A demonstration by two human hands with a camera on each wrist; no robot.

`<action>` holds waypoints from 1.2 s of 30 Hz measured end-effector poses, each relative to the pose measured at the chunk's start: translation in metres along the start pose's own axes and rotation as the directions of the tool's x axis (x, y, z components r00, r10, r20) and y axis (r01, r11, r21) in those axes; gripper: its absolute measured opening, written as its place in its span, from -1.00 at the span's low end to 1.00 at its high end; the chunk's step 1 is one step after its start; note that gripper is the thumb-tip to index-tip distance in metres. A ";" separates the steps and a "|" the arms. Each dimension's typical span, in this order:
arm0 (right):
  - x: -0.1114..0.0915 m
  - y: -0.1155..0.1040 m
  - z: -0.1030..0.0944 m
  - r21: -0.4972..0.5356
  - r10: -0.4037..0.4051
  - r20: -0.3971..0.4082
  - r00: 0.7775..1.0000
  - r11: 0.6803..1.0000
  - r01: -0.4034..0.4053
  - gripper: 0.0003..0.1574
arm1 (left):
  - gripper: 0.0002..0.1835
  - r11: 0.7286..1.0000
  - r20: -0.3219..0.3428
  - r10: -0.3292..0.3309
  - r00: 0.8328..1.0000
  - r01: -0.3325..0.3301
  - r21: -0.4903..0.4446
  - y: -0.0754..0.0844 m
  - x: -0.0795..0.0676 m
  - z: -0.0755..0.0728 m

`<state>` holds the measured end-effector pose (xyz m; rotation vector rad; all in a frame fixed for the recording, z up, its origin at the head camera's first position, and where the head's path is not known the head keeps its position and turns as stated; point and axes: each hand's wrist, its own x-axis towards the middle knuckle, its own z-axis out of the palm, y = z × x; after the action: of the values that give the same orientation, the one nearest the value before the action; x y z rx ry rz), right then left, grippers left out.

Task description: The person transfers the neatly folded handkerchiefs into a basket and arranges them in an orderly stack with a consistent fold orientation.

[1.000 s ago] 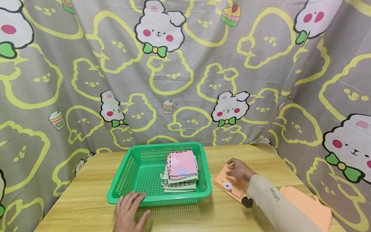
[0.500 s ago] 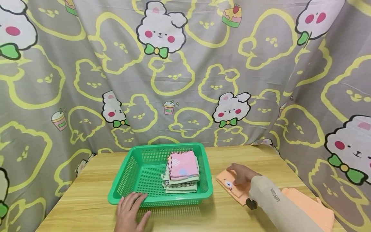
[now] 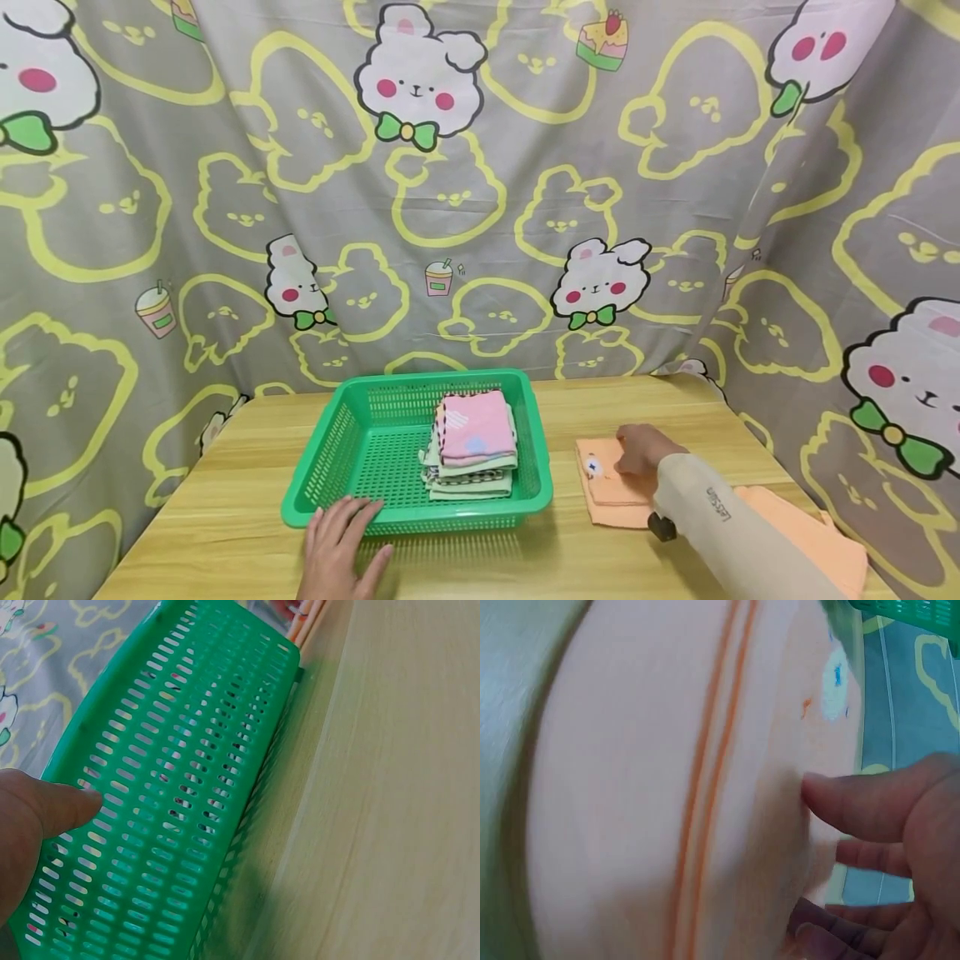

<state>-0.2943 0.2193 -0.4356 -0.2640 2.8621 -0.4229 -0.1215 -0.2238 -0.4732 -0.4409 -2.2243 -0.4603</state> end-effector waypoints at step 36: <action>-0.005 0.036 -0.004 0.743 -0.008 0.015 1.000 0.670 -0.006 -0.45 | -0.37 1.000 -0.013 0.009 1.000 -0.009 0.004 0.001 0.001 0.000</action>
<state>-0.2955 0.2549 -0.4417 -0.1048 2.3922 -1.5176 -0.1212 -0.2229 -0.4725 -0.4437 -2.2094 -0.4525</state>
